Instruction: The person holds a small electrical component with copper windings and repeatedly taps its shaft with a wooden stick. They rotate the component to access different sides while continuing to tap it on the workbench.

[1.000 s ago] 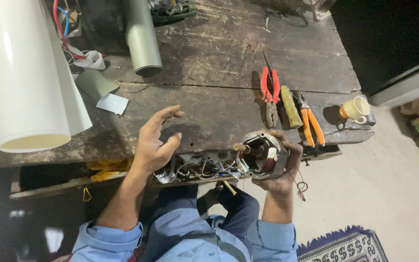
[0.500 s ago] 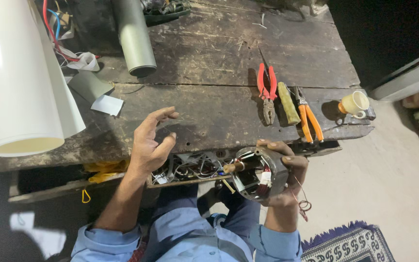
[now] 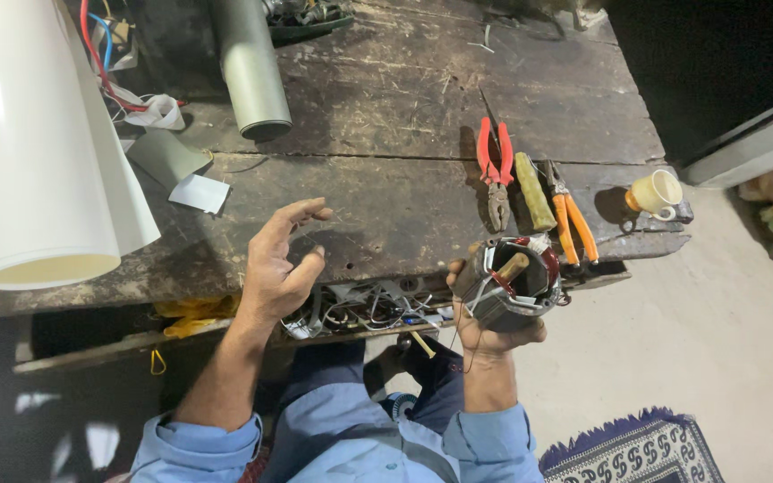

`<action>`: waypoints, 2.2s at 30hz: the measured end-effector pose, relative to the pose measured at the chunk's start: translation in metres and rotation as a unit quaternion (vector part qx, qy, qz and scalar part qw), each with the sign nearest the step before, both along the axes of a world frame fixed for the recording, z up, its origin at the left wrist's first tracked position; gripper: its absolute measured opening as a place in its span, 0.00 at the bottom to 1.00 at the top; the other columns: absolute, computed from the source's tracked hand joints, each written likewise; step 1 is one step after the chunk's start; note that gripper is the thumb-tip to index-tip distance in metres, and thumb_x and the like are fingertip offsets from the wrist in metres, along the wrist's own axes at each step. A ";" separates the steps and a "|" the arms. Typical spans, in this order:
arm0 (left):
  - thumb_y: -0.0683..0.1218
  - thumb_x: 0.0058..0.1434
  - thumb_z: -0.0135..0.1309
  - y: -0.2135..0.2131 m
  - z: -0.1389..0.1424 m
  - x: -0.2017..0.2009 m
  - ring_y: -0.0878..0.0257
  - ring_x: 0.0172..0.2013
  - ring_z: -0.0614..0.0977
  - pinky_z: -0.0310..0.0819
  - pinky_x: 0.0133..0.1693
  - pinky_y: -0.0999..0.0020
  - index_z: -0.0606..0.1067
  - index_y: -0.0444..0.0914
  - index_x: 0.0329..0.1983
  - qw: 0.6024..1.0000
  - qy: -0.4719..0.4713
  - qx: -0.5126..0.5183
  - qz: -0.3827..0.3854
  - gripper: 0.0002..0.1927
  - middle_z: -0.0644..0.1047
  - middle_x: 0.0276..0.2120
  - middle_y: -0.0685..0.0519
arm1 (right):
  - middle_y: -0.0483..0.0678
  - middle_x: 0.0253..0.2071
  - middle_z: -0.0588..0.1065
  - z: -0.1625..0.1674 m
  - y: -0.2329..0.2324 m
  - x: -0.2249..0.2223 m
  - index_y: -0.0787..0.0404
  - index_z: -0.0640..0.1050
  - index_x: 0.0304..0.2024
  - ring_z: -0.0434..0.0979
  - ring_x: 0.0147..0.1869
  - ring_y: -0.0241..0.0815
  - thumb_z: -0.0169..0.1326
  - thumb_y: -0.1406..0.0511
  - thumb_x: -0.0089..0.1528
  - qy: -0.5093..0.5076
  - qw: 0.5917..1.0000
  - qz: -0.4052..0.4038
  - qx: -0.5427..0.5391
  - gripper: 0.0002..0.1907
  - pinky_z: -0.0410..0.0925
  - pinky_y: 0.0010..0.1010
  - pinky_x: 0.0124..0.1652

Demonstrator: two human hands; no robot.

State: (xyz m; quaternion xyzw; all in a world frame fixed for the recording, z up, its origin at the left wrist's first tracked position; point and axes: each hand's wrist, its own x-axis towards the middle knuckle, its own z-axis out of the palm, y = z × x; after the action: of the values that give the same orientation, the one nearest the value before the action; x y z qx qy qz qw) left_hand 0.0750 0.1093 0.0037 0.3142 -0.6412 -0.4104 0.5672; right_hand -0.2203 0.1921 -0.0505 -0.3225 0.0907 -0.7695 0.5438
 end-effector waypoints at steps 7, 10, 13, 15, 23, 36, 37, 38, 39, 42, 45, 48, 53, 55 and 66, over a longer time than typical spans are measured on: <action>0.32 0.54 0.50 -0.001 -0.004 0.001 0.59 0.59 0.77 0.65 0.66 0.63 0.69 0.33 0.65 1.000 0.014 0.011 0.003 0.32 0.78 0.54 0.46 | 0.59 0.63 0.71 0.038 -0.007 -0.003 0.60 0.66 0.68 0.76 0.64 0.59 0.79 0.52 0.46 0.170 0.981 -0.090 0.022 0.55 0.75 0.50 0.60; 0.32 0.54 0.49 0.000 -0.005 -0.002 0.59 0.59 0.77 0.64 0.67 0.63 0.68 0.33 0.67 1.000 0.027 0.008 0.006 0.33 0.78 0.54 0.47 | 0.58 0.61 0.71 0.055 -0.015 -0.002 0.63 0.65 0.66 0.77 0.63 0.50 0.78 0.61 0.47 0.395 0.894 -0.202 0.056 0.50 0.76 0.43 0.58; 0.32 0.53 0.48 0.002 -0.004 -0.005 0.59 0.58 0.77 0.66 0.66 0.62 0.68 0.33 0.66 1.000 0.014 -0.008 0.020 0.33 0.78 0.53 0.47 | 0.57 0.55 0.76 0.063 -0.030 0.008 0.65 0.66 0.63 0.79 0.57 0.43 0.77 0.63 0.46 0.518 0.816 -0.242 0.087 0.48 0.76 0.37 0.55; 0.32 0.53 0.48 0.002 -0.002 -0.006 0.59 0.58 0.77 0.66 0.66 0.62 0.68 0.33 0.66 0.999 0.003 -0.018 0.029 0.33 0.78 0.53 0.47 | 0.55 0.52 0.79 0.067 -0.037 0.018 0.65 0.66 0.62 0.82 0.54 0.41 0.77 0.63 0.46 0.558 0.781 -0.263 0.100 0.47 0.76 0.35 0.53; 0.32 0.53 0.49 0.005 -0.007 -0.011 0.59 0.58 0.78 0.68 0.65 0.63 0.70 0.32 0.64 0.997 -0.037 -0.035 0.050 0.31 0.79 0.53 0.47 | 0.59 0.55 0.75 0.079 -0.028 0.019 0.66 0.67 0.61 0.77 0.57 0.55 0.80 0.56 0.40 0.692 0.618 -0.364 0.077 0.53 0.71 0.42 0.53; 0.36 0.53 0.56 0.092 -0.002 -0.122 0.51 0.45 0.84 0.82 0.50 0.59 0.77 0.39 0.48 0.951 -0.108 -0.278 -0.087 0.18 0.79 0.44 0.46 | 0.48 0.57 0.73 -0.005 0.072 -0.016 0.68 0.66 0.64 0.74 0.60 0.35 0.57 0.69 0.64 0.395 0.874 -0.184 0.216 0.27 0.68 0.25 0.57; 0.36 0.52 0.57 0.097 0.001 -0.135 0.49 0.49 0.82 0.79 0.54 0.56 0.76 0.38 0.50 0.942 -0.141 -0.282 -0.115 0.20 0.79 0.47 0.46 | 0.49 0.58 0.74 -0.006 0.075 -0.017 0.68 0.67 0.65 0.74 0.61 0.36 0.55 0.72 0.63 0.423 0.861 -0.193 0.206 0.27 0.68 0.27 0.57; 0.36 0.52 0.57 0.100 0.004 -0.147 0.47 0.53 0.81 0.76 0.59 0.53 0.76 0.38 0.51 0.932 -0.172 -0.286 -0.143 0.21 0.78 0.49 0.46 | 0.50 0.59 0.75 -0.005 0.077 -0.017 0.69 0.68 0.65 0.74 0.62 0.37 0.53 0.74 0.63 0.452 0.846 -0.203 0.197 0.27 0.67 0.28 0.58; 0.36 0.51 0.58 0.099 0.006 -0.156 0.45 0.57 0.79 0.73 0.63 0.50 0.75 0.37 0.53 0.919 -0.204 -0.291 -0.170 0.23 0.78 0.52 0.45 | 0.51 0.60 0.75 -0.005 0.078 -0.018 0.69 0.69 0.66 0.74 0.63 0.38 0.51 0.77 0.63 0.480 0.830 -0.213 0.186 0.27 0.67 0.29 0.59; 0.37 0.42 0.60 0.085 0.008 -0.174 0.42 0.61 0.72 0.62 0.65 0.45 0.77 0.35 0.56 0.872 -0.331 -0.319 -0.170 0.32 0.76 0.53 0.41 | 0.49 0.47 0.78 -0.006 0.091 -0.018 0.67 0.75 0.56 0.77 0.49 0.35 0.54 0.71 0.66 0.386 0.870 -0.181 0.246 0.16 0.72 0.28 0.47; 0.41 0.39 0.63 0.071 0.000 -0.172 0.44 0.61 0.72 0.60 0.66 0.45 0.78 0.36 0.52 0.837 -0.388 -0.333 -0.195 0.31 0.76 0.49 0.44 | 0.50 0.33 0.79 0.007 0.130 -0.027 0.67 0.82 0.42 0.79 0.33 0.40 0.60 0.72 0.61 0.564 0.730 -0.255 0.289 0.07 0.70 0.31 0.35; 0.44 0.51 0.66 0.068 -0.011 -0.172 0.47 0.61 0.75 0.63 0.67 0.46 0.78 0.39 0.43 0.862 -0.354 -0.326 -0.160 0.16 0.77 0.45 0.47 | 0.48 0.25 0.78 0.038 0.172 -0.057 0.64 0.83 0.34 0.75 0.25 0.39 0.64 0.71 0.57 0.634 0.703 -0.237 0.220 0.03 0.65 0.29 0.25; 0.48 0.59 0.64 0.078 -0.016 -0.170 0.45 0.56 0.79 0.68 0.63 0.48 0.78 0.38 0.42 0.914 -0.273 -0.241 -0.177 0.12 0.79 0.42 0.47 | 0.46 0.32 0.80 0.092 0.181 -0.099 0.62 0.81 0.36 0.80 0.33 0.33 0.64 0.71 0.59 0.662 0.642 -0.380 0.075 0.04 0.70 0.23 0.31; 0.49 0.64 0.61 0.086 -0.016 -0.174 0.45 0.51 0.81 0.70 0.62 0.50 0.78 0.37 0.44 0.931 -0.247 -0.192 -0.189 0.12 0.80 0.42 0.46 | 0.47 0.33 0.79 0.094 0.148 -0.095 0.63 0.80 0.37 0.80 0.36 0.36 0.63 0.72 0.59 0.652 0.636 -0.410 0.047 0.05 0.71 0.25 0.34; 0.50 0.70 0.47 0.069 -0.024 -0.134 0.53 0.34 0.85 0.83 0.42 0.57 0.74 0.35 0.35 0.815 0.190 0.484 -0.256 0.15 0.78 0.26 0.48 | 0.49 0.38 0.82 0.038 0.032 -0.038 0.60 0.78 0.49 0.85 0.42 0.44 0.54 0.68 0.66 0.606 0.772 -0.168 0.091 0.09 0.74 0.30 0.39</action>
State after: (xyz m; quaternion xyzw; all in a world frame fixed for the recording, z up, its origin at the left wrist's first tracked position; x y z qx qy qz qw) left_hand -0.0592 0.1786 -0.0201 0.2884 -0.2967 -0.8496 0.3269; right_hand -0.2586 0.2245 -0.0124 -0.6503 0.5241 -0.4819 0.2649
